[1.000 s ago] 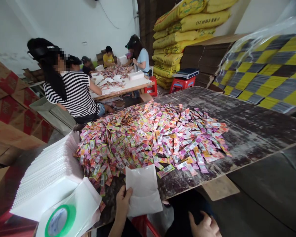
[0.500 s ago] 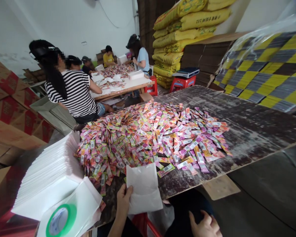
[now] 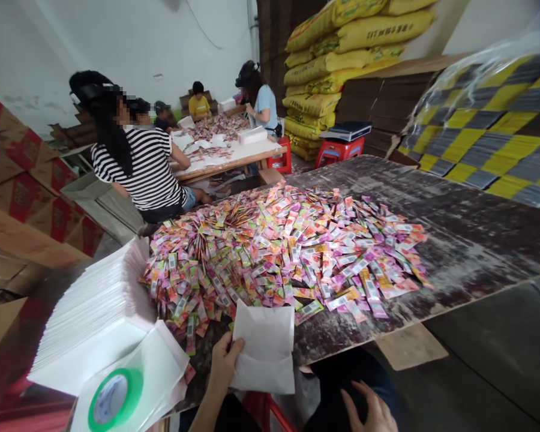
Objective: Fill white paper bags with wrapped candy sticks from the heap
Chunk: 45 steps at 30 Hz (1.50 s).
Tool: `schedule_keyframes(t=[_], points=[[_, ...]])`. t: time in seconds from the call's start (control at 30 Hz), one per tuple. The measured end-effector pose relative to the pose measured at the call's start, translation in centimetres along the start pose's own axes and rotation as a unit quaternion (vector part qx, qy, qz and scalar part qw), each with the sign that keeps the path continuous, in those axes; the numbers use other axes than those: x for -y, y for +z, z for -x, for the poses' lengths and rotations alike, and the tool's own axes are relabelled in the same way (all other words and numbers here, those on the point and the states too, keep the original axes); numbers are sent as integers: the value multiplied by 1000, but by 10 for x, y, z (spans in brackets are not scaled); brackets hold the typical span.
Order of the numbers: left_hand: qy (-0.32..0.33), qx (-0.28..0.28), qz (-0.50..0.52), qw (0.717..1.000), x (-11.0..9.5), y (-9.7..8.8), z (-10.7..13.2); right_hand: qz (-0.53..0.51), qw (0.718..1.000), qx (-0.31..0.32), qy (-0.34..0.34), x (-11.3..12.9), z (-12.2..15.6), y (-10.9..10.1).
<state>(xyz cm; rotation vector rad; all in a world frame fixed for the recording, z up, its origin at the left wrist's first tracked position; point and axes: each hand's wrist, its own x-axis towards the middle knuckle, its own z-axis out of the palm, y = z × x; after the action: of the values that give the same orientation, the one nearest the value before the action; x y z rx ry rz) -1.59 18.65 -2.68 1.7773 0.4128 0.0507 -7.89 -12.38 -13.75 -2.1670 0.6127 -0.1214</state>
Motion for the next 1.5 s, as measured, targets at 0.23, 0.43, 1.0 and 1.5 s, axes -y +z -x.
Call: schedule_keyframes(t=[0.23,0.43,1.0,1.5], points=[[-21,43,59,997,-1,13,5,-305,908,286,35,79,15,39],[-46,46,107,992,2,13,4,-295,875,383,-13,131,-2,23],[189,-105,-230,949,51,3,-59,-160,873,456,-64,198,-61,-38],[136,-103,-348,922,79,10,-64,49,809,573,-120,274,-97,-48]])
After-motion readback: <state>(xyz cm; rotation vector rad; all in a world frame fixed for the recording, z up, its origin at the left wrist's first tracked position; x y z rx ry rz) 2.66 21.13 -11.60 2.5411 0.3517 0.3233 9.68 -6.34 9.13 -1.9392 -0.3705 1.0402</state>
